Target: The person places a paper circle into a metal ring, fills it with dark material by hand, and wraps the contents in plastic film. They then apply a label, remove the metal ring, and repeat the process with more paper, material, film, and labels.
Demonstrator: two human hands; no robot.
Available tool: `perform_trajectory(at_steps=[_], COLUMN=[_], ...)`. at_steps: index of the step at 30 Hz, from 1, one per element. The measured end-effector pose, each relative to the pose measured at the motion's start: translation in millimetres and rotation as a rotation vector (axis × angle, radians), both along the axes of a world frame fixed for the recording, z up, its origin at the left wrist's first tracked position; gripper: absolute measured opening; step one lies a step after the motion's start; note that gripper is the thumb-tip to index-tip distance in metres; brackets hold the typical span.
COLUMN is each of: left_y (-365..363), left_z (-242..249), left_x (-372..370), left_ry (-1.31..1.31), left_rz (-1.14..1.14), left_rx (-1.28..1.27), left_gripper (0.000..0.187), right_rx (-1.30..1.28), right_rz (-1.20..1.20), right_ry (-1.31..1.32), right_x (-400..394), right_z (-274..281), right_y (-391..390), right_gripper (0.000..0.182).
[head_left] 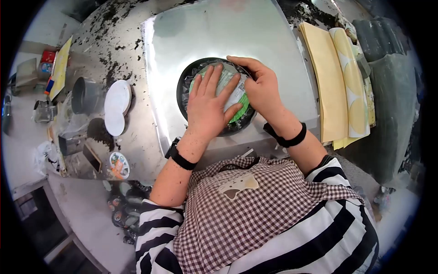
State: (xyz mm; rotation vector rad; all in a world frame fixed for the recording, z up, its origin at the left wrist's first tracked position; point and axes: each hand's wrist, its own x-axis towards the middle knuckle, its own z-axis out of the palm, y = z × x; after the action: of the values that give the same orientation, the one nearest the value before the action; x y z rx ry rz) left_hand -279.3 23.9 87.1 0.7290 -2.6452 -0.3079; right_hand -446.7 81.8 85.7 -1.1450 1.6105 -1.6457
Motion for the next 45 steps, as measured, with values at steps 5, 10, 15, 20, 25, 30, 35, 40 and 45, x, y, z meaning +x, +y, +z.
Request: perform_trajectory(at_steps=[5, 10, 15, 20, 25, 30, 35, 40, 45], left_y=[0.5, 80.8, 32.7, -38.3, -13.6, -29.9, -48.8, -44.8, -31.4], left_z=[-26.3, 168.4, 145.9, 42.5, 13.2, -44.8, -34.6, -34.6, -41.0], left_x=[0.5, 35.9, 4.1, -1.5, 124.5, 126.0, 113.9, 97.1, 115.0], left_ry=[0.031, -0.166, 0.203, -0.386, -0.348, -0.183, -0.318, -0.447, -0.206], left_rz=[-0.025, -0.453, -0.153, -0.379, -0.211, -0.343, -0.306, -0.432, -0.430], left_rx=[-0.184, 0.646, 0.427, 0.125, 0.394, 0.320, 0.548, 0.404, 0.513], left_gripper=[0.064, 0.046, 0.025, 0.041, 0.026, 0.021, 0.013, 0.013, 0.014], right_rx=[-0.280, -0.373, -0.034, 0.083, 0.114, 0.064, 0.242, 0.227, 0.213], right_rz=[0.123, 0.303, -0.126, -0.143, -0.042, -0.003, 0.189, 0.225, 0.263], right_ry=[0.400, 0.028, -0.132, -0.206, -0.002, 1.101, 1.189, 1.099, 1.101], right_x=[69.8, -1.2, -143.3, -202.0, -201.6, -123.2, -107.8, -129.4, -131.3], right_z=[47.8, 92.3, 78.5, -5.6, -42.3, 18.9, -22.2, -16.5, -12.6], right_y=[20.6, 77.2, 137.4, 111.5, 70.2, 99.5, 122.5, 105.9, 104.9], right_gripper=[0.046, 0.049, 0.073, 0.071, 0.061, 0.051, 0.024, 0.019, 0.017])
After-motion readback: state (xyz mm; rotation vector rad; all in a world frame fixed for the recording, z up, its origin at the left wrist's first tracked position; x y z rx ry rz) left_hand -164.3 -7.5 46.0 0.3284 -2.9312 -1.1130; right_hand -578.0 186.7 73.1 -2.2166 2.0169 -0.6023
